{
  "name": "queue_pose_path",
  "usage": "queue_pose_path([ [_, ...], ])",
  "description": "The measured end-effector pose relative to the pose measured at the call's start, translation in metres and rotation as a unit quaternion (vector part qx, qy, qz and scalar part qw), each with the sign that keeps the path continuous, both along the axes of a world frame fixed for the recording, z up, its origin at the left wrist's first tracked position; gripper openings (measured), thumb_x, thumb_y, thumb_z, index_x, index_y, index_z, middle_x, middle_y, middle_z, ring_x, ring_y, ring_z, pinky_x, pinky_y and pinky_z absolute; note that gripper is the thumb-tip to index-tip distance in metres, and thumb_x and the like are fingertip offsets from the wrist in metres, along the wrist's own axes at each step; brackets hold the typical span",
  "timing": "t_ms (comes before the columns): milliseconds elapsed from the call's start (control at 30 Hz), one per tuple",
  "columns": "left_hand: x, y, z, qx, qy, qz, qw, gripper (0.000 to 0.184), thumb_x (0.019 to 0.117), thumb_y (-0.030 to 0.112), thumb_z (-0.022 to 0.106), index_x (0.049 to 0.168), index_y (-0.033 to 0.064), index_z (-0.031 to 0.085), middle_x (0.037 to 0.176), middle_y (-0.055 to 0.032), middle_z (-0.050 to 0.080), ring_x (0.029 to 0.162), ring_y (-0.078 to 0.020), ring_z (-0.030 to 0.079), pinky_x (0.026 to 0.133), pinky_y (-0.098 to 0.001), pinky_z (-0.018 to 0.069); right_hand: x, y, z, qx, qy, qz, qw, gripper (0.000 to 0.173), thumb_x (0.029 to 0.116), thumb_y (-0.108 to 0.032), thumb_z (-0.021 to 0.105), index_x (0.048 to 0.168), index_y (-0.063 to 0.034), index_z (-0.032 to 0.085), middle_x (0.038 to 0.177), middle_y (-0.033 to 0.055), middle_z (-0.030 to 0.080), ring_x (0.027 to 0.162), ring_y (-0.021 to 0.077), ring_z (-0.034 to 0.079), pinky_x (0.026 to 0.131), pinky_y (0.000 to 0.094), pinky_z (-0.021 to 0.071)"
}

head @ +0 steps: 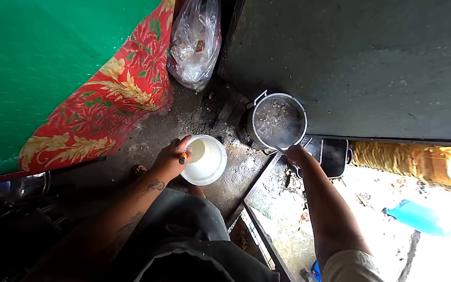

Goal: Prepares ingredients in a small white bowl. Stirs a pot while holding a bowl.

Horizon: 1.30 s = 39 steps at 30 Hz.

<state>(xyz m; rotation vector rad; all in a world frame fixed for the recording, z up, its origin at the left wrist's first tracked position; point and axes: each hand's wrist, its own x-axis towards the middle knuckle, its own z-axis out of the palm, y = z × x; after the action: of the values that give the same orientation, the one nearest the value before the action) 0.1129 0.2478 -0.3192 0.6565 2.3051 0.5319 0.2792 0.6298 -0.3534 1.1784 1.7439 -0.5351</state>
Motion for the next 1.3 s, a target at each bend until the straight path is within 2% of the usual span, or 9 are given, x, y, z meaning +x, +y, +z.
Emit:
queue_pose_path([
  [133,0.006,0.004,0.0,-0.009,-0.007,-0.004,1.0,0.049,0.1027,0.014,0.058,0.151,0.0072,0.051,0.127,-0.0239,0.064,0.115,-0.0391,0.064,0.095,-0.0583,0.0504,0.001,-0.013,-0.028,-0.007,0.107,-0.178,0.978,0.025,0.1084,-0.016,0.047,0.114,0.0044,0.06,0.082,0.0056,0.049,0.059,0.0102,0.044,0.059,0.0269,0.0428],
  [233,0.01,0.007,0.004,-0.02,-0.004,-0.022,1.0,0.048,0.1032,0.015,0.058,0.15,0.0073,0.051,0.126,-0.0248,0.064,0.112,-0.0406,0.065,0.093,-0.0582,0.0513,0.004,-0.031,-0.039,0.002,0.192,-0.356,0.915,0.018,0.1083,-0.015,0.046,0.111,-0.0007,0.056,0.068,0.0003,0.043,0.046,0.0072,0.037,0.044,0.0216,0.0367],
  [467,0.006,0.005,0.013,0.002,-0.003,-0.025,1.0,0.047,0.1021,0.013,0.058,0.149,0.0082,0.054,0.125,-0.0233,0.065,0.114,-0.0381,0.064,0.095,-0.0577,0.0501,0.045,-0.074,-0.056,0.001,0.336,-0.54,0.772,0.025,0.1104,-0.02,0.047,0.124,-0.0001,0.055,0.067,0.0002,0.047,0.045,0.0067,0.039,0.043,0.0223,0.0368],
  [633,-0.009,-0.011,0.027,0.027,0.003,0.03,0.999,0.045,0.1031,0.017,0.058,0.148,0.0129,0.055,0.13,-0.0191,0.066,0.121,-0.0331,0.063,0.102,-0.0554,0.0483,0.086,-0.084,-0.037,0.124,0.345,-0.415,0.833,0.028,0.1072,-0.019,0.055,0.123,0.0022,0.064,0.073,0.0055,0.056,0.052,0.0099,0.047,0.051,0.0279,0.0434],
  [700,-0.015,-0.021,0.033,0.043,0.01,0.054,0.998,0.045,0.1026,0.018,0.059,0.147,0.0149,0.056,0.131,-0.0172,0.066,0.122,-0.031,0.063,0.103,-0.0546,0.0481,0.097,-0.075,-0.018,0.185,0.308,-0.323,0.876,0.031,0.1065,-0.02,0.056,0.125,0.0021,0.068,0.105,0.0205,0.07,0.086,0.0274,0.066,0.081,0.0461,0.0542],
  [767,-0.022,-0.03,0.047,0.055,0.015,0.075,0.996,0.043,0.1033,0.016,0.059,0.146,0.014,0.057,0.133,-0.0162,0.065,0.123,-0.0292,0.063,0.105,-0.0542,0.0475,0.094,-0.066,0.006,0.228,0.244,-0.251,0.908,0.033,0.1075,-0.023,0.052,0.127,-0.0021,0.069,0.123,0.0263,0.069,0.116,0.0414,0.065,0.101,0.0603,0.0474],
  [900,-0.032,-0.047,0.078,0.073,0.034,0.149,0.986,0.041,0.1035,0.012,0.059,0.145,0.0078,0.057,0.131,-0.0179,0.066,0.12,-0.026,0.064,0.105,-0.0507,0.0479,0.07,-0.046,0.014,0.284,0.117,-0.136,0.942,0.035,0.1063,-0.02,0.046,0.135,-0.0135,0.065,0.127,0.0211,0.069,0.122,0.0392,0.064,0.099,0.0606,0.0489],
  [1033,-0.036,-0.075,0.104,0.07,0.06,0.199,0.976,0.039,0.1046,0.015,0.057,0.142,0.0035,0.056,0.127,-0.0201,0.066,0.115,-0.0246,0.065,0.101,-0.0495,0.049,0.038,-0.037,-0.009,0.246,0.059,-0.093,0.963,0.042,0.1067,-0.019,0.044,0.147,-0.0095,0.054,0.137,0.0223,0.062,0.129,0.039,0.06,0.102,0.0588,0.0486],
  [1300,-0.029,-0.121,0.124,0.043,0.076,0.242,0.966,0.037,0.1042,0.017,0.057,0.139,0.0038,0.057,0.124,-0.0197,0.066,0.111,-0.0233,0.065,0.097,-0.0498,0.0501,-0.005,-0.047,0.006,0.127,0.03,-0.051,0.99,0.04,0.1016,-0.013,0.054,0.138,0.0043,0.055,0.141,0.0251,0.058,0.135,0.037,0.055,0.108,0.0545,0.0458],
])
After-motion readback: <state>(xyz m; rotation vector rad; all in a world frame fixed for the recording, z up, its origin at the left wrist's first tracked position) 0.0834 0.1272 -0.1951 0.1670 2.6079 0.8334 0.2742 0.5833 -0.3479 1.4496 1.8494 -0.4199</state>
